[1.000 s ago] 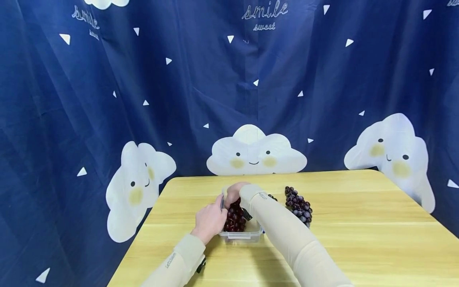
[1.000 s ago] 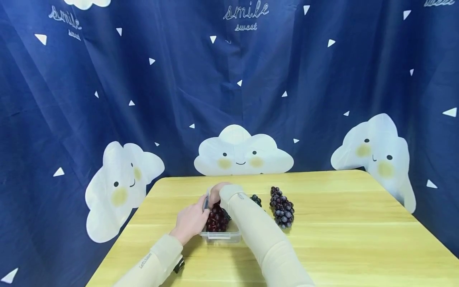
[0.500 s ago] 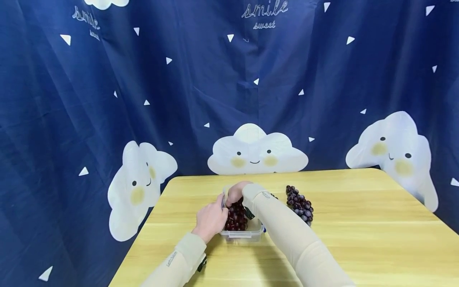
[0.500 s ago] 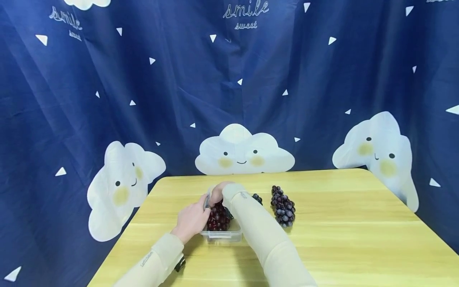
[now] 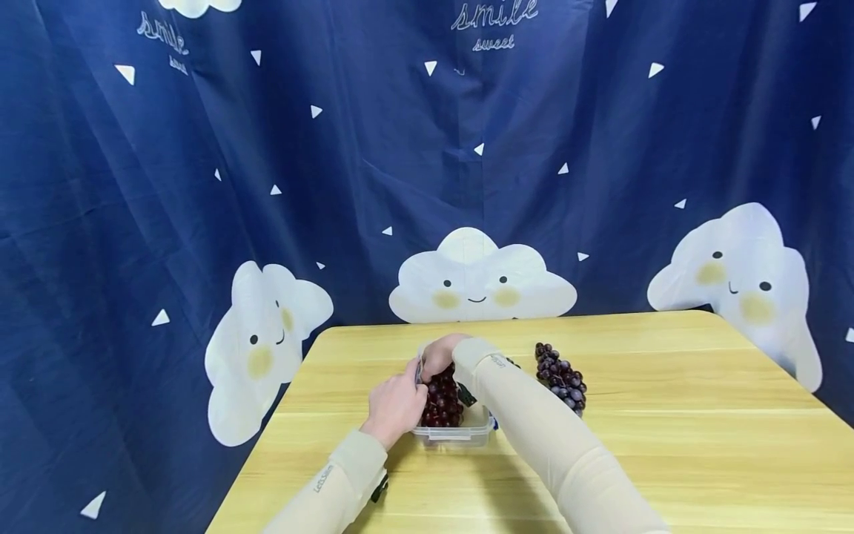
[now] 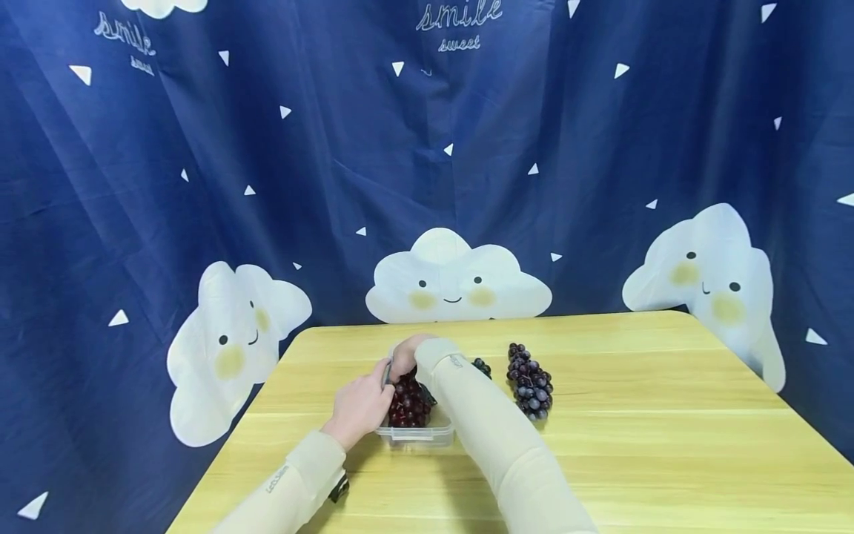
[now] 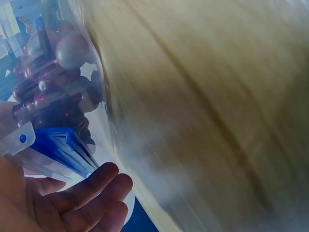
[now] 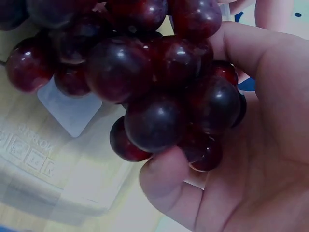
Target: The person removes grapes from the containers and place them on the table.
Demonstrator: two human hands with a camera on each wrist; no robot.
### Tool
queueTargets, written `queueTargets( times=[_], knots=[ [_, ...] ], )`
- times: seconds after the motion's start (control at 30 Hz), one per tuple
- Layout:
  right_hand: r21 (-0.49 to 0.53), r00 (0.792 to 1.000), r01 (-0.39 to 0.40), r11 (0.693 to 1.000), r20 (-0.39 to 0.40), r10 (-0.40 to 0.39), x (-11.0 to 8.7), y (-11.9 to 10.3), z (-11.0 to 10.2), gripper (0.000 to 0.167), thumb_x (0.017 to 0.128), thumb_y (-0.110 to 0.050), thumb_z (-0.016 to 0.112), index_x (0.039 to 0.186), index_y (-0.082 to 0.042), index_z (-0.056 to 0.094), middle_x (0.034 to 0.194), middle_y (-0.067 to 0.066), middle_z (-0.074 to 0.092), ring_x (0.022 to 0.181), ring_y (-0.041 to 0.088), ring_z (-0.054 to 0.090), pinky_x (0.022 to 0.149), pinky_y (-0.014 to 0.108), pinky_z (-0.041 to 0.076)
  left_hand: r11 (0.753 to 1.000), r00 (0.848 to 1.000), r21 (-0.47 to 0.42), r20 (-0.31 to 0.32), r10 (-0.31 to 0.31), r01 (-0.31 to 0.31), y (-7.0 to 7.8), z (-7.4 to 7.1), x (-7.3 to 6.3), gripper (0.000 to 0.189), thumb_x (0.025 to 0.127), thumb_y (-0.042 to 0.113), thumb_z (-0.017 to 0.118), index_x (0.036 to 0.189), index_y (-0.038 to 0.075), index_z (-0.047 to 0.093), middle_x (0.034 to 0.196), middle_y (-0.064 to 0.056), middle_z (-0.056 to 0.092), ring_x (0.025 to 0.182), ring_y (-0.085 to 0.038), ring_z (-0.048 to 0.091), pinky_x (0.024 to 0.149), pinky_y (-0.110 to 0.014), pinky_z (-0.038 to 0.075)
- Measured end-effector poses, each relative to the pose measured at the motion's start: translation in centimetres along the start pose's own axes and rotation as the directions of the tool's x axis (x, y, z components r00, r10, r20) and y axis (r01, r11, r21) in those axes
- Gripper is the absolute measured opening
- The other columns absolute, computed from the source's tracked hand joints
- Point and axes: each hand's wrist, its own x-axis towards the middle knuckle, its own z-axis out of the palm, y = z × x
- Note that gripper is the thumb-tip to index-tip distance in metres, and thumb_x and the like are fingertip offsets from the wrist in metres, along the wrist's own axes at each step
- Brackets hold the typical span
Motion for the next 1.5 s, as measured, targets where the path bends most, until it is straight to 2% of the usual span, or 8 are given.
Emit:
queueTargets(
  times=[0.23, 0.43, 0.6, 0.73, 0.87, 1.0, 1.23, 1.5],
  knots=[
    [-0.037, 0.998, 0.005, 0.999, -0.066, -0.007, -0.8, -0.2, 0.0, 0.011, 0.09, -0.024, 0.062, 0.089, -0.016, 0.07, 0.093, -0.002, 0.059, 0.086, 0.014, 0.051, 0.079, 0.027, 0.041, 1.0, 1.0, -0.011, -0.001, 0.004, -0.004, 0.1, 0.1, 0.1, 0.055, 0.096, 0.033, 0.048, 0.149, 0.02, 0.047, 0.106, -0.017, 0.074, 0.085, -0.033, 0.071, 0.059, -0.049, 0.05],
    [-0.036, 0.994, 0.0, 0.999, -0.111, -0.004, -1.0, -0.5, 0.0, 0.025, 0.092, -0.021, 0.062, 0.067, -0.018, 0.057, 0.068, -0.005, 0.05, 0.066, 0.011, 0.047, 0.062, 0.025, 0.04, 1.0, 1.0, -0.005, 0.004, -0.009, 0.009, 0.0, 0.1, 0.2, 0.054, 0.097, 0.031, 0.049, 0.15, 0.021, 0.046, 0.105, -0.015, 0.074, 0.082, -0.031, 0.07, 0.059, -0.048, 0.05],
    [0.021, 0.991, -0.042, 0.999, -0.122, 0.044, -1.3, -0.7, 0.2, 0.017, 0.092, -0.022, 0.062, 0.075, -0.019, 0.065, 0.084, -0.004, 0.064, 0.064, 0.012, 0.054, 0.048, 0.028, 0.045, 1.0, 1.0, -0.001, 0.009, -0.012, 0.012, -0.1, 0.2, 0.0, 0.054, 0.098, 0.033, 0.051, 0.15, 0.021, 0.046, 0.106, -0.015, 0.074, 0.081, -0.03, 0.069, 0.058, -0.047, 0.049],
    [0.052, 0.987, -0.055, 0.997, -0.146, 0.062, -1.7, -0.8, 0.2, 0.009, 0.092, -0.022, 0.064, 0.09, -0.02, 0.073, 0.094, -0.004, 0.066, 0.066, 0.014, 0.057, 0.051, 0.031, 0.05, 1.0, 1.0, 0.002, -0.001, -0.007, 0.007, -0.1, 0.1, 0.0, 0.053, 0.098, 0.034, 0.051, 0.149, 0.021, 0.047, 0.106, -0.016, 0.074, 0.082, -0.032, 0.07, 0.059, -0.048, 0.05],
    [0.069, 0.983, -0.04, 0.997, -0.177, 0.052, -2.1, -0.5, 0.2, 0.009, 0.093, -0.023, 0.065, 0.095, -0.02, 0.074, 0.09, -0.005, 0.063, 0.06, 0.011, 0.054, 0.055, 0.035, 0.053, 1.0, 1.0, 0.004, -0.007, -0.002, 0.002, -0.1, 0.1, 0.0, 0.053, 0.098, 0.033, 0.051, 0.149, 0.022, 0.048, 0.106, -0.017, 0.074, 0.085, -0.034, 0.071, 0.061, -0.051, 0.051],
    [0.066, 0.977, -0.014, 0.998, -0.21, 0.027, -2.6, -0.1, 0.2, 0.008, 0.094, -0.023, 0.065, 0.09, -0.019, 0.071, 0.084, -0.003, 0.061, 0.048, 0.009, 0.046, 0.046, 0.029, 0.048, 1.0, 1.0, 0.004, -0.008, 0.0, 0.0, -0.1, 0.0, 0.1, 0.052, 0.098, 0.033, 0.05, 0.149, 0.023, 0.049, 0.107, -0.016, 0.074, 0.086, -0.034, 0.071, 0.061, -0.051, 0.051],
    [0.039, 0.957, 0.043, 0.998, -0.287, -0.03, -3.4, 0.7, -0.1, 0.013, 0.096, -0.025, 0.066, 0.104, -0.016, 0.07, 0.099, 0.001, 0.068, 0.043, 0.011, 0.052, 0.052, 0.035, 0.056, 1.0, 1.0, 0.004, 0.007, -0.001, 0.001, -0.3, 0.2, 0.1, 0.054, 0.099, 0.035, 0.049, 0.151, 0.023, 0.047, 0.107, -0.016, 0.074, 0.079, -0.032, 0.07, 0.055, -0.045, 0.048],
    [0.045, 0.927, 0.096, 0.994, -0.368, -0.073, -4.8, 1.2, -0.8, 0.009, 0.095, -0.022, 0.067, 0.097, -0.013, 0.067, 0.079, 0.001, 0.065, 0.041, 0.01, 0.054, 0.049, 0.033, 0.056, 1.0, 1.0, 0.015, -0.006, -0.001, 0.001, -0.3, 0.2, 0.2, 0.055, 0.098, 0.034, 0.049, 0.152, 0.024, 0.046, 0.104, -0.016, 0.075, 0.076, -0.031, 0.069, 0.053, -0.044, 0.046]
  ],
)
